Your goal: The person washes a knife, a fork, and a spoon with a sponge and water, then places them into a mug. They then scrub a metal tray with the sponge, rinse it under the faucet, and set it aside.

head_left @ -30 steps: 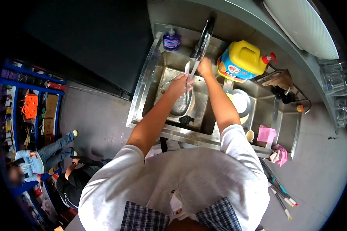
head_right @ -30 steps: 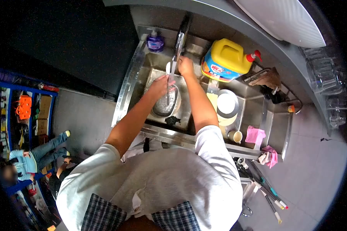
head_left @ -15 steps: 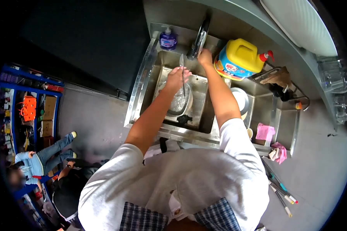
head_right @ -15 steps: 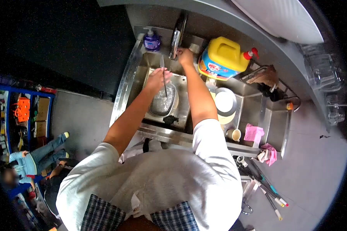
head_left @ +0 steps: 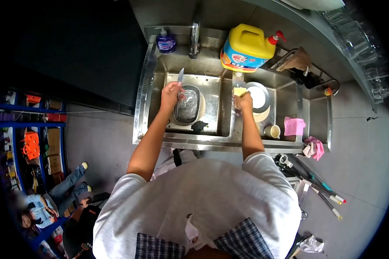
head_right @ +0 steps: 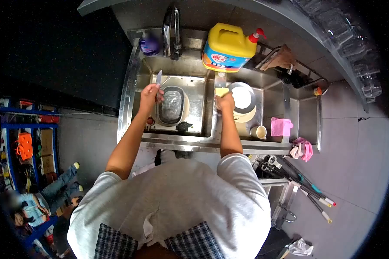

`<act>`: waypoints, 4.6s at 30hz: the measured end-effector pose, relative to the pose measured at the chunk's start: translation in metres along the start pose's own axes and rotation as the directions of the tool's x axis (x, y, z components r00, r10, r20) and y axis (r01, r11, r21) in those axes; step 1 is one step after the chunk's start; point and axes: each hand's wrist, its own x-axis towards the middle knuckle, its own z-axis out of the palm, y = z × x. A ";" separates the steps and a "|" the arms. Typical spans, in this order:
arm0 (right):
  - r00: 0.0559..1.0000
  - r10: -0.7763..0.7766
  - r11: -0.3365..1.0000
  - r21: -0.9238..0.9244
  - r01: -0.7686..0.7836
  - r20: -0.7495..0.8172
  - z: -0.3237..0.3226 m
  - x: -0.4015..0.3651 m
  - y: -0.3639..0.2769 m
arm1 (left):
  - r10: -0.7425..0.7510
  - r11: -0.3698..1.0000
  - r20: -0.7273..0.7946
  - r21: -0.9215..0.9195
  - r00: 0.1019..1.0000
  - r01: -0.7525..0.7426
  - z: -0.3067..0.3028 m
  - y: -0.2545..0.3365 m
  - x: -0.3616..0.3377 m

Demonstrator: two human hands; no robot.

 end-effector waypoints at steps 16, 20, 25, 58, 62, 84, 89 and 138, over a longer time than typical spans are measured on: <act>0.847 -0.528 0.378 0.911 0.165 0.066 0.019 -0.078 -0.092 | -0.263 0.914 0.198 -0.263 0.944 0.309 0.020 -0.031 -0.019; 0.893 -0.448 0.630 0.692 0.353 -0.048 0.045 -0.080 -0.108 | -0.184 0.933 0.200 -0.273 0.962 0.235 0.020 -0.011 -0.031; 0.720 -0.591 0.259 0.931 -0.258 0.364 0.040 -0.099 -0.133 | -0.145 0.986 0.084 -0.067 0.986 0.151 0.008 -0.006 -0.035; 0.962 -0.222 0.171 0.978 -0.121 0.158 0.056 -0.040 -0.118 | -0.158 0.983 0.263 0.131 0.952 0.126 0.000 0.007 -0.068; 0.910 -0.321 0.265 0.947 -0.181 0.263 0.056 -0.102 -0.125 | -0.135 0.983 0.271 0.155 0.953 0.095 0.002 -0.006 -0.058; 0.721 -0.686 0.248 0.963 0.105 0.098 0.060 -0.123 -0.175 | 0.251 0.928 0.074 0.265 0.965 -0.262 -0.038 0.016 0.002; 0.669 -0.736 0.259 0.956 0.140 0.101 0.037 -0.124 -0.173 | 0.540 0.689 0.067 0.536 0.839 -0.487 -0.023 0.049 0.013; 0.540 -0.821 0.480 0.288 0.829 -0.185 -0.008 -0.131 -0.046 | 0.119 0.951 -0.293 -0.240 0.949 -0.194 0.005 0.042 0.027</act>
